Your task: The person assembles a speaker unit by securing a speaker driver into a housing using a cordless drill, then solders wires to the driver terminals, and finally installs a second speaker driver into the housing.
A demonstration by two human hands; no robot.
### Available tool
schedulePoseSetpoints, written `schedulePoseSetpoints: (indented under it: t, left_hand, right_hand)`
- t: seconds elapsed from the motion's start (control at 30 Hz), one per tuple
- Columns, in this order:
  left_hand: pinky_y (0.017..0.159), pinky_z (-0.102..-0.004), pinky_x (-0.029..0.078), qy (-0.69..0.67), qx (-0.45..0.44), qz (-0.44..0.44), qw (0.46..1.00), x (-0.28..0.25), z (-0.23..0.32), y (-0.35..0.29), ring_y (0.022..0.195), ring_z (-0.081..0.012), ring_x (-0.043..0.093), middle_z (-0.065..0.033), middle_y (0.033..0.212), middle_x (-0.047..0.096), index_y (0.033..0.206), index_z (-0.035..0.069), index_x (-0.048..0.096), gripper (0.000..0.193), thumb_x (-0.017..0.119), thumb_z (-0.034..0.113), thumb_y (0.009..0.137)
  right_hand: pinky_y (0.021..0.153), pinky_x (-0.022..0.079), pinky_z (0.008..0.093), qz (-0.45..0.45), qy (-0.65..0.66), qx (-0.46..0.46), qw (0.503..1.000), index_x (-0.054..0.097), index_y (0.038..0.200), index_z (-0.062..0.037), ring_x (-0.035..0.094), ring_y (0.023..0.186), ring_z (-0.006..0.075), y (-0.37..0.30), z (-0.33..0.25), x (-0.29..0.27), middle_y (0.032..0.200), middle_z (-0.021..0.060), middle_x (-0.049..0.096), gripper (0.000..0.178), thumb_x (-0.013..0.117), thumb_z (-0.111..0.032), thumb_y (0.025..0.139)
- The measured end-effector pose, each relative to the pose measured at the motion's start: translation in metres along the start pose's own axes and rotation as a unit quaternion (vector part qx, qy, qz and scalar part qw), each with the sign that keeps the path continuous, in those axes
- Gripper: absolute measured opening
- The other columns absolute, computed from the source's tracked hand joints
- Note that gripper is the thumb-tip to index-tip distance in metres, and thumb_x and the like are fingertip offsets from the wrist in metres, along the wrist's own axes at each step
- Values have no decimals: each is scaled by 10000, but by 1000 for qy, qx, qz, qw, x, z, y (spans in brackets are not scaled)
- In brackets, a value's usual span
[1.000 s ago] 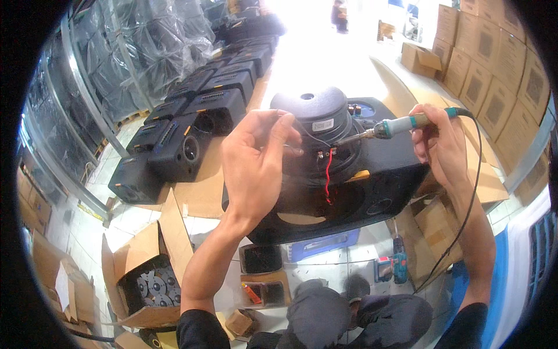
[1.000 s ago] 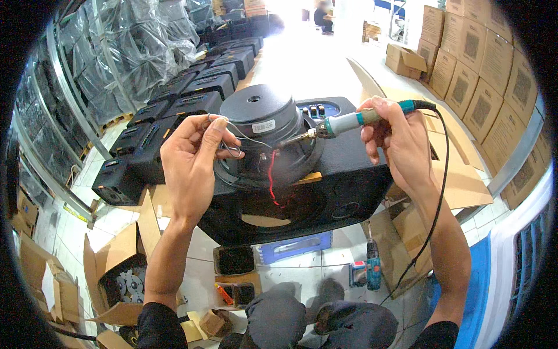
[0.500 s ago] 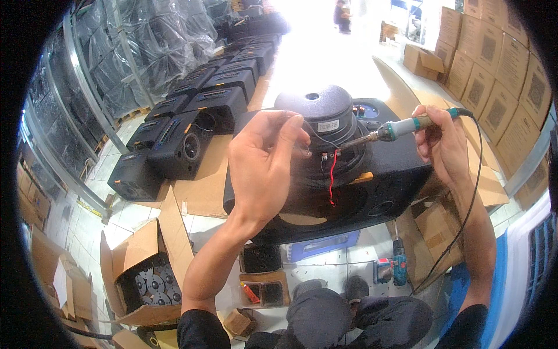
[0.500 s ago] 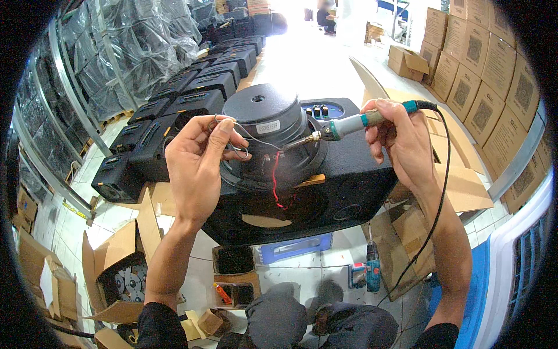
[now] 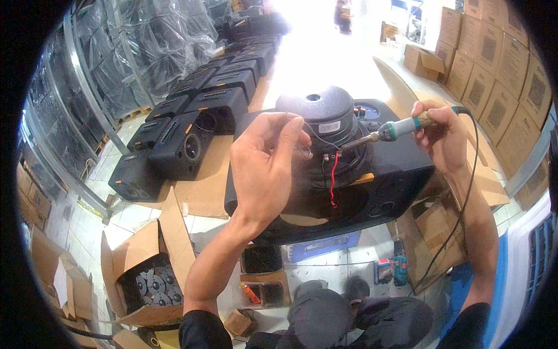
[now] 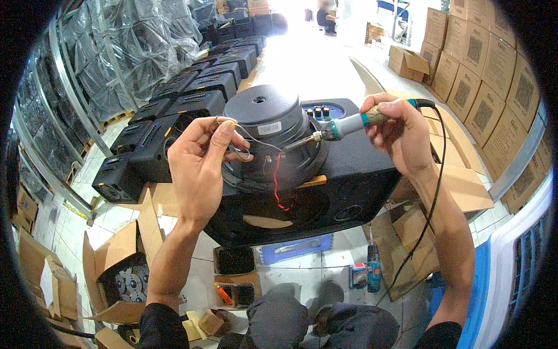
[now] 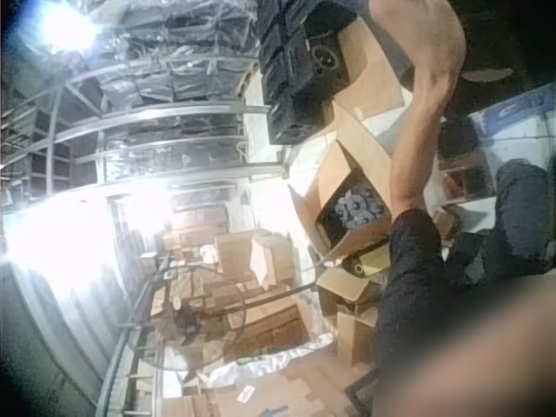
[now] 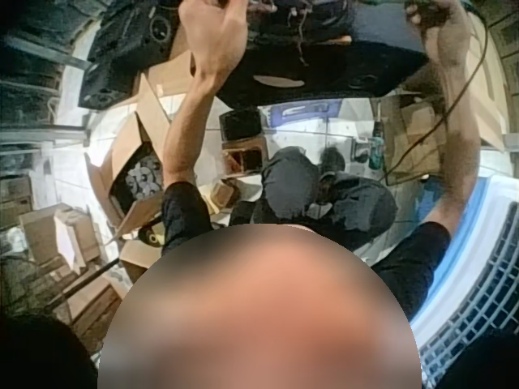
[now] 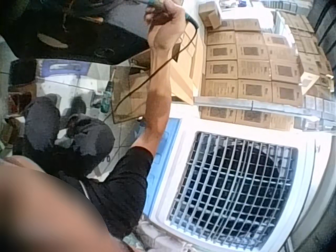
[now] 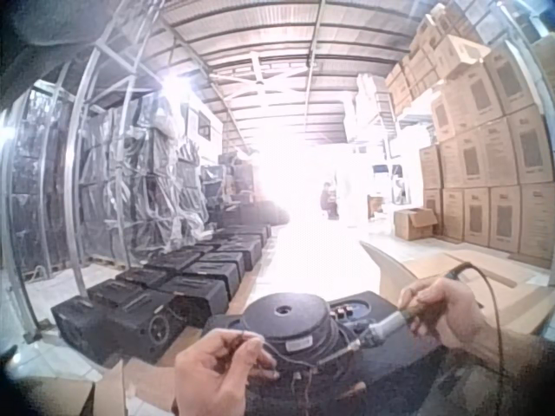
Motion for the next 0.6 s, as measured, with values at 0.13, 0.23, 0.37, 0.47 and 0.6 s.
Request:
schedulePoseSetpoints:
  t: [0.13, 0.23, 0.37, 0.47, 0.6]
  left_hand:
    - [659, -285, 600, -6, -1, -1, 1000, 0, 0, 0, 768, -156, 656, -106, 833, 644, 1013, -71, 614, 193, 554, 111, 993]
    - [656, -282, 597, -4, -2, 0, 1000, 0, 1, -1, 766, -156, 656, -107, 833, 645, 1015, -72, 613, 197, 553, 114, 994]
    - [659, -284, 597, 5, -1, -1, 1000, 1, 1, 0, 771, -158, 658, -107, 835, 645, 1018, -73, 610, 201, 552, 118, 995]
    - [661, -285, 598, 3, -2, 0, 1000, 1, 1, -1, 773, -159, 658, -107, 835, 645, 1018, -72, 610, 201, 552, 118, 995]
    - [663, -287, 599, -4, -5, 2, 1000, 2, 0, -2, 778, -158, 657, -107, 835, 645, 1020, -71, 611, 194, 553, 112, 994]
  right_hand:
    - [505, 372, 218, -16, 22, -13, 1000, 640, 905, -35, 498, 586, 99, 4, 1, 0, 715, 28, 562, 286, 467, -255, 849]
    - [501, 368, 220, -10, 23, -23, 999, 642, 893, -23, 488, 575, 101, 6, 2, -1, 717, 29, 564, 286, 469, -243, 835]
    - [503, 367, 223, -8, 44, -13, 999, 640, 879, -8, 481, 572, 107, 11, 5, -3, 713, 35, 567, 288, 471, -235, 827]
    - [509, 372, 228, -19, 49, -5, 999, 640, 869, -3, 471, 568, 110, 15, 6, -2, 714, 38, 570, 285, 474, -230, 821]
    - [524, 375, 219, -33, 45, -1, 998, 635, 843, -28, 446, 592, 99, 17, 5, -1, 790, 19, 571, 266, 461, -227, 824]
Point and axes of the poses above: each hand's wrist, its own y-axis towards the middle knuckle, its own x-axis out of the palm, z = x × y, the point moved 8 cm from there along y, towards the middle knuckle
